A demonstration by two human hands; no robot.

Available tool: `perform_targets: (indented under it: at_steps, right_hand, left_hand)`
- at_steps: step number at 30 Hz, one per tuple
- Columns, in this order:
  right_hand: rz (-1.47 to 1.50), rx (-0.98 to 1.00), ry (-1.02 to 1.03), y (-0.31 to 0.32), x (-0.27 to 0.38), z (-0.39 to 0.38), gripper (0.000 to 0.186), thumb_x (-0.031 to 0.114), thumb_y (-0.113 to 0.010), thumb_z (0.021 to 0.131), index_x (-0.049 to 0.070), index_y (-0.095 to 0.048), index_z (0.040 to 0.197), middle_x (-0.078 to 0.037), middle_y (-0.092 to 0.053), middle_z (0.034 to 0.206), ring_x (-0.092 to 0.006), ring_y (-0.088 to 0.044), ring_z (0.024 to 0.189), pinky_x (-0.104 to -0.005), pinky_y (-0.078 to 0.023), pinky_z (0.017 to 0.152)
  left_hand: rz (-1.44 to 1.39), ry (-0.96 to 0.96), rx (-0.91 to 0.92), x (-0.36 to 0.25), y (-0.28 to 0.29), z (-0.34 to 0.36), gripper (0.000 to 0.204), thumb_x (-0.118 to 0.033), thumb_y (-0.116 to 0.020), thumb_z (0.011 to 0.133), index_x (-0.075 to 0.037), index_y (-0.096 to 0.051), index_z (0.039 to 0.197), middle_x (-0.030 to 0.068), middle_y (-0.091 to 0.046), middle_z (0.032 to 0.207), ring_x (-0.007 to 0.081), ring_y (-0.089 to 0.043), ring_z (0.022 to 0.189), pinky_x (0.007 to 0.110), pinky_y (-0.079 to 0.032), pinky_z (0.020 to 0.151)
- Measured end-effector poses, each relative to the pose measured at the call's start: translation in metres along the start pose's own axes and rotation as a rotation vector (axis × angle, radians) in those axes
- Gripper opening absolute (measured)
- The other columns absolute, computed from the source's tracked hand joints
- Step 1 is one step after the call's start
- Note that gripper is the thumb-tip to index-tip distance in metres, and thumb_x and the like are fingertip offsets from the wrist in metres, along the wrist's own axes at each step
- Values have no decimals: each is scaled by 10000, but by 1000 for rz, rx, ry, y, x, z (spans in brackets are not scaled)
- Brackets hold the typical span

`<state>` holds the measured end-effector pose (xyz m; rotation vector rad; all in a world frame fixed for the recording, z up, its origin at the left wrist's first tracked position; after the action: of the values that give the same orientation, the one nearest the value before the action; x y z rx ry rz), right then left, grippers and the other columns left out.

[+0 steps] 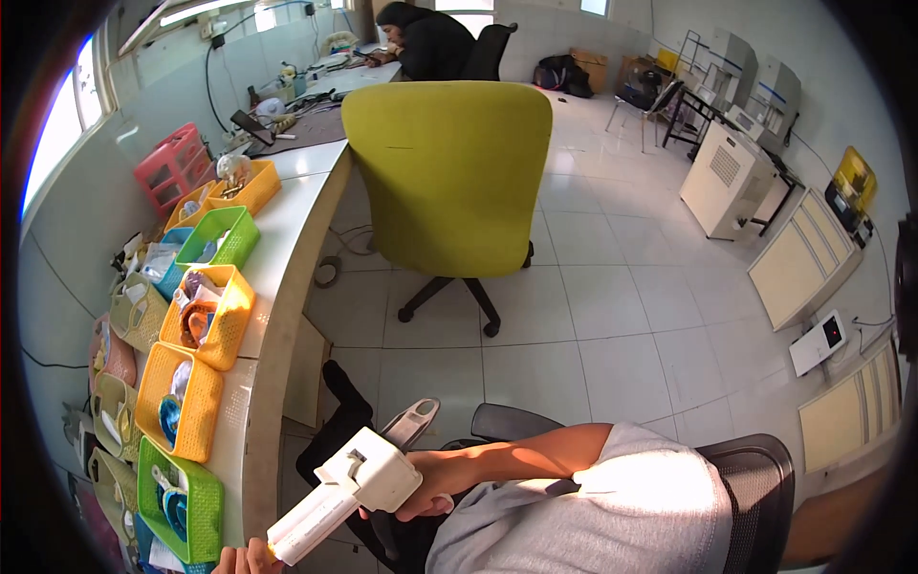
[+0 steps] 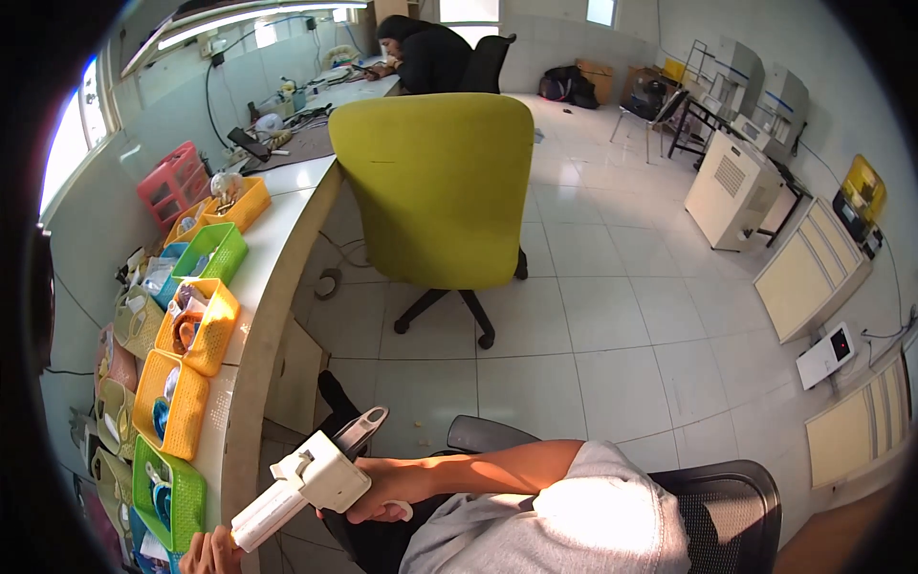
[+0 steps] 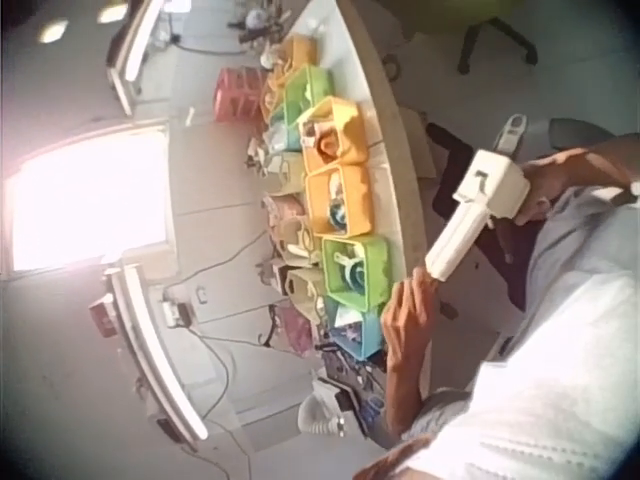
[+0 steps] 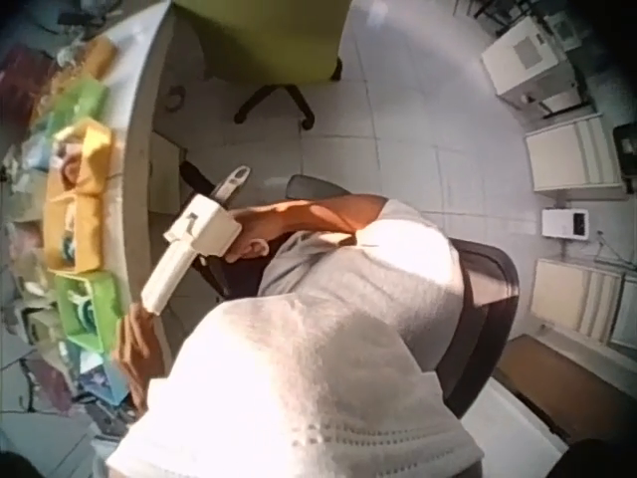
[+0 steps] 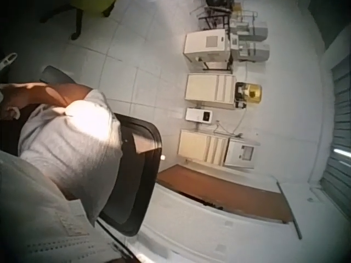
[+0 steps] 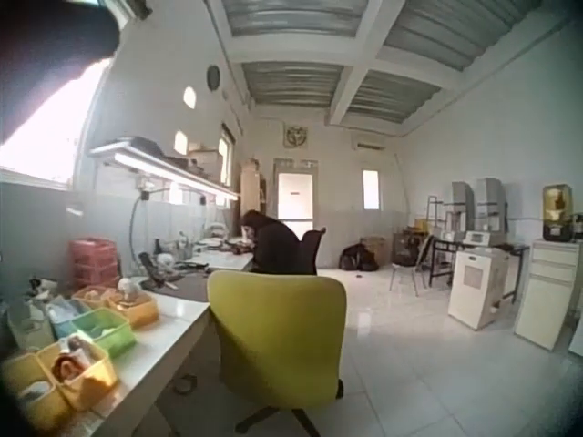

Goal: Applying Vaseline as a separating agent to a dental impression tray and preparing an applicator gun.

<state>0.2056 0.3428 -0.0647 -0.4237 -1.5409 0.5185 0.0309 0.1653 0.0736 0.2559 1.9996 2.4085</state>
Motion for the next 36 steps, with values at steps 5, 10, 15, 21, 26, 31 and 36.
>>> perform_targets:
  at_steps: [5, 10, 15, 21, 26, 31, 36]
  right_hand:
    - [-191, -79, -35, 4, 0, -5, 307, 40, -606, 748, 10, -590, 1054, 10, -432, 544, -60, -415, 407, -242, -344, 371]
    - [-789, -61, 199, 21, -31, 6, 331, 194, -689, 806, 70, -634, 1108, -44, -634, 771, -123, -590, 633, -261, -499, 578]
    - [-904, -46, 222, 9, -11, -2, 360, 244, -703, 801, 93, -635, 1120, -84, -663, 1028, -212, -619, 939, -328, -487, 840]
    - [-713, 82, 59, 13, -4, 4, 388, 170, -735, 769, 71, -634, 1130, -97, -670, 1024, -205, -629, 965, -332, -500, 866]
    - [-436, 169, 396, 52, -41, -20, 608, 210, -799, 713, 68, -540, 1244, -76, -607, 1172, -203, -592, 1066, -348, -473, 941]
    - [-590, -144, 586, 79, -38, -10, 687, 79, -791, 697, 24, -452, 1293, -165, -500, 1254, -240, -619, 895, -321, -545, 709]
    - [14, -14, 348, 47, -7, 36, 516, 167, -726, 783, -15, -488, 1203, -234, -461, 1249, -115, -562, 655, -170, -436, 431]
  left_hand:
    - [-239, -180, -59, 14, -2, -1, 190, -59, -583, 883, 27, -584, 1053, 190, -635, 803, 289, -623, 656, 358, -488, 520]
    - [-388, 27, 270, 20, -6, -4, 195, -163, -586, 903, 31, -602, 913, 134, -621, 651, 148, -596, 547, 299, -453, 496]
    - [-315, -18, 169, 19, -19, -26, 260, -216, -600, 915, 42, -633, 912, 97, -621, 604, 144, -560, 509, 269, -446, 489]
    - [-700, 429, 462, -5, -2, -42, 304, -345, -660, 884, -160, -677, 1124, 42, -613, 637, 205, -472, 444, 246, -453, 422]
    - [-633, 688, 325, 15, 2, -42, 221, -232, -623, 890, -19, -632, 951, 133, -568, 668, 280, -551, 538, 315, -415, 520]
    - [-65, 1019, -255, 13, 14, -105, 273, -216, -517, 963, 9, -613, 1084, 133, -664, 918, 238, -626, 751, 293, -473, 702]
    - [486, 1291, -518, 22, 20, -188, 256, -193, -510, 976, -49, -611, 1162, 90, -687, 1018, 201, -647, 871, 290, -483, 813]
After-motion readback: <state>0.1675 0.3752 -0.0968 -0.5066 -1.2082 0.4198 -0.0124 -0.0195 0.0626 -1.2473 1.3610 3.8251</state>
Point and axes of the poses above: each hand's wrist, its own z-axis towards the middle knuckle, its own y-axis out of the back of the hand, x = y × z, the point moved 3 cm from there along z, towards the middle knuckle
